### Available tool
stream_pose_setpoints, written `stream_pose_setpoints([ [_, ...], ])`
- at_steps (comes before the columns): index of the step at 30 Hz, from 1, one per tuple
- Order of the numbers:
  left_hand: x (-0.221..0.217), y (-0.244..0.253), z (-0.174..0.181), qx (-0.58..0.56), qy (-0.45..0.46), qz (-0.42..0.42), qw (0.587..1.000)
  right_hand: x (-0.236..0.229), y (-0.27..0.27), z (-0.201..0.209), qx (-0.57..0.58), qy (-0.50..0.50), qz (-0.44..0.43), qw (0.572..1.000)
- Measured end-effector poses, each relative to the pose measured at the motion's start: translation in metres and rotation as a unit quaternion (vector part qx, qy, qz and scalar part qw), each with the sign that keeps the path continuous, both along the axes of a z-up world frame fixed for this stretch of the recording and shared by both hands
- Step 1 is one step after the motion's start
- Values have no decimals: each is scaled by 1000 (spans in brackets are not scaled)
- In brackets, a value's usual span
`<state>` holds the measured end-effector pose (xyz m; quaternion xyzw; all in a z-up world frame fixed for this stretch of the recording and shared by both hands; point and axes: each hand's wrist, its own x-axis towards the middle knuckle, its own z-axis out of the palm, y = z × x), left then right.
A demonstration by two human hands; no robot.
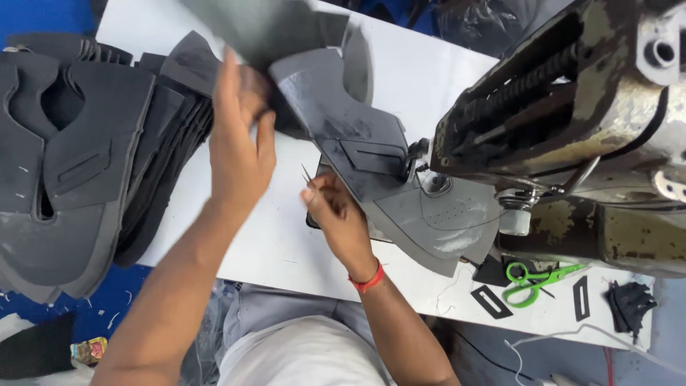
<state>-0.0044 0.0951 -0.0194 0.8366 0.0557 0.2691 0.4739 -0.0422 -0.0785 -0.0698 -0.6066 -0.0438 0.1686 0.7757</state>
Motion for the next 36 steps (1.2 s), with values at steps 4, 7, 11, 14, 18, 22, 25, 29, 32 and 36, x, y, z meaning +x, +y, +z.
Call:
stream_pose_setpoints([
  [4,23,6,11,150,-107,-17,983,-27,-21,5,-158,-177,-10,971],
  [7,44,-23,20,254,-93,-69,960,-45,-36,5,-209,-238,-31,948],
  [11,69,-46,19,200,-21,-330,922,-52,-60,20,-193,-226,-76,952],
  [14,53,-51,42,152,216,-390,882,-41,-93,38,-212,-130,-177,952],
  [18,-5,-74,41,-2,289,-355,889,-32,-118,53,-276,-90,-200,936],
  [22,-17,-79,31,-52,202,-292,933,-30,-112,62,-274,-127,-172,938],
  [25,-15,-75,31,-60,204,-302,929,-33,-109,61,-288,-123,-178,933],
  [29,-9,-77,36,-50,241,-311,918,-33,-110,58,-281,-123,-202,930],
  [32,-7,-81,35,-37,202,-294,933,-29,-110,61,-276,-153,-211,925],
  [36,-2,-84,36,-51,304,-281,909,-23,-109,59,-269,-158,-221,924],
])
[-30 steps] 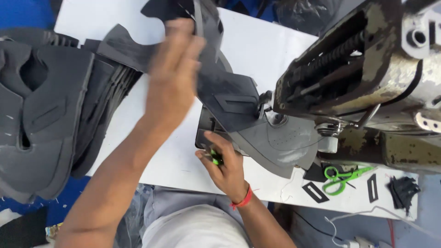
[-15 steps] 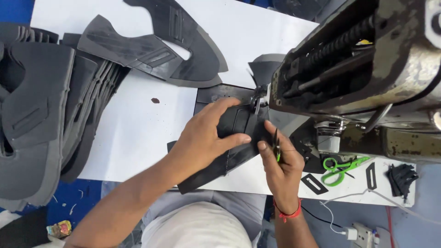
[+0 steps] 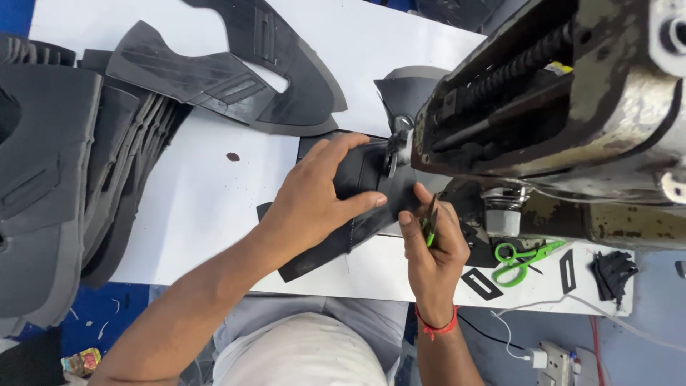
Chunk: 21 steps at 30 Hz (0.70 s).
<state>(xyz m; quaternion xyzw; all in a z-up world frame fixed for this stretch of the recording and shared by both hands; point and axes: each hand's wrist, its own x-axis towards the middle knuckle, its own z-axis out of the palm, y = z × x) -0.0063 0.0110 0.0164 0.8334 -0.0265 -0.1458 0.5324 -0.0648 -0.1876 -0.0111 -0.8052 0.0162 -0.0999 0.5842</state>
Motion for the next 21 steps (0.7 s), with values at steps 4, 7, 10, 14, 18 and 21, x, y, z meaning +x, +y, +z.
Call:
stream_pose_setpoints([
  [4,8,-1,-1,-28,-153,0,988,11,1,-2,20,-12,0,1000],
  [7,12,-3,3,-29,-118,8,993,21,5,2,31,-9,-3,999],
  [10,19,-4,4,-24,-123,16,992,28,2,1,8,-14,-1,1000],
  [14,34,-4,0,-12,-172,21,985,37,0,1,-64,-23,-16,998],
  [18,59,2,-12,-26,-175,33,984,35,-6,5,-40,-15,-10,999],
  [21,51,15,-12,112,-101,18,988,14,-13,23,-226,-99,-38,968],
])
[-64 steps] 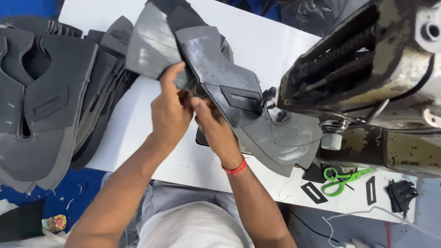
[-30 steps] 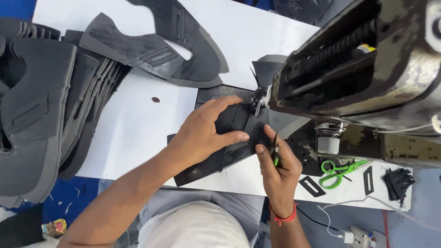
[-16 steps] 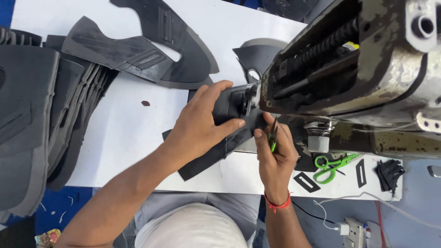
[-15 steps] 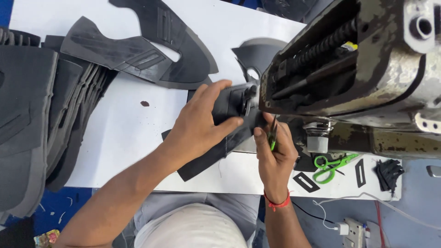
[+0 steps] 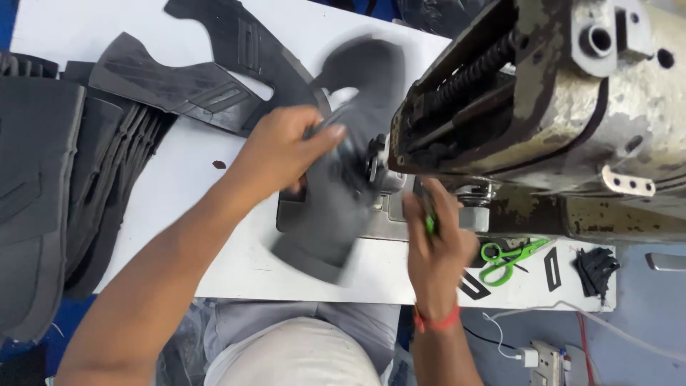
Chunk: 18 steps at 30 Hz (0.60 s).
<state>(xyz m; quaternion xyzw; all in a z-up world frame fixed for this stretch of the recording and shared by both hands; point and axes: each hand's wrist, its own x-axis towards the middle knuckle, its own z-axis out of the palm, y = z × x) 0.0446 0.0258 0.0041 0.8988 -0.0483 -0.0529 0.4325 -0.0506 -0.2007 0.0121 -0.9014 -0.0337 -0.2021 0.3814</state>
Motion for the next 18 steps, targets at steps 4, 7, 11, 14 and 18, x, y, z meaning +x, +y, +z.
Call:
stream_pose_setpoints([
  [4,-84,-24,-24,-325,344,1,881,-35,-11,21,19,80,-50,995],
  [7,-136,-35,9,-393,339,-218,827,-36,-1,14,119,152,15,981],
  [11,-136,-20,60,-240,-25,-441,864,-28,11,-1,258,241,11,936],
  [14,-89,-6,65,-14,-284,-125,951,-28,2,-8,389,229,10,893],
  [18,-73,-13,30,-32,-118,-22,992,-22,-5,-7,399,225,10,889],
])
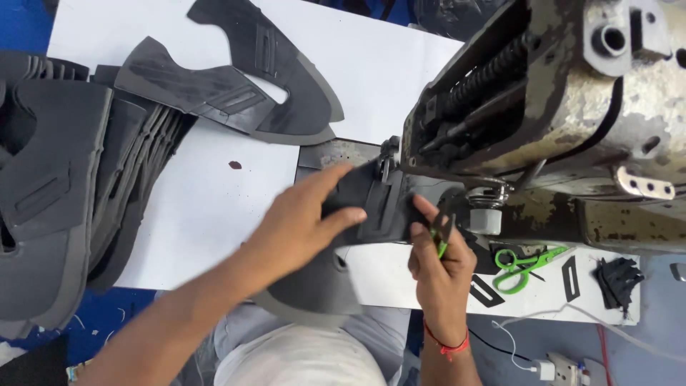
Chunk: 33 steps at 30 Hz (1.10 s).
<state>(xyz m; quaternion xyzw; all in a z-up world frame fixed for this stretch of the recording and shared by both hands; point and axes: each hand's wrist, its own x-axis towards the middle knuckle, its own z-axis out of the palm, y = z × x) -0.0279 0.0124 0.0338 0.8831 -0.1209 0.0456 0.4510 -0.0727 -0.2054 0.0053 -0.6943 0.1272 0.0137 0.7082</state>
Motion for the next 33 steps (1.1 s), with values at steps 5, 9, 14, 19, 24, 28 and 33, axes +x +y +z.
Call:
stream_pose_setpoints([
  [5,-5,-7,-35,-149,146,-30,978,2,1,3,-115,-4,-14,993],
  [9,2,-3,-30,-157,138,-31,977,2,3,-1,-181,-66,24,981],
  [14,11,-2,-32,-164,117,-35,979,11,10,2,-183,-96,10,978],
  [19,21,-4,-33,-161,85,-30,983,23,11,-3,-188,-95,0,978],
  [24,32,-7,-35,-156,18,-28,987,38,10,-3,-149,-113,0,982],
  [28,45,-9,-22,-125,93,-10,988,47,1,-16,-131,-104,4,986],
  [33,71,-7,-19,-89,104,-27,990,53,-9,-28,-142,-65,-14,988],
])
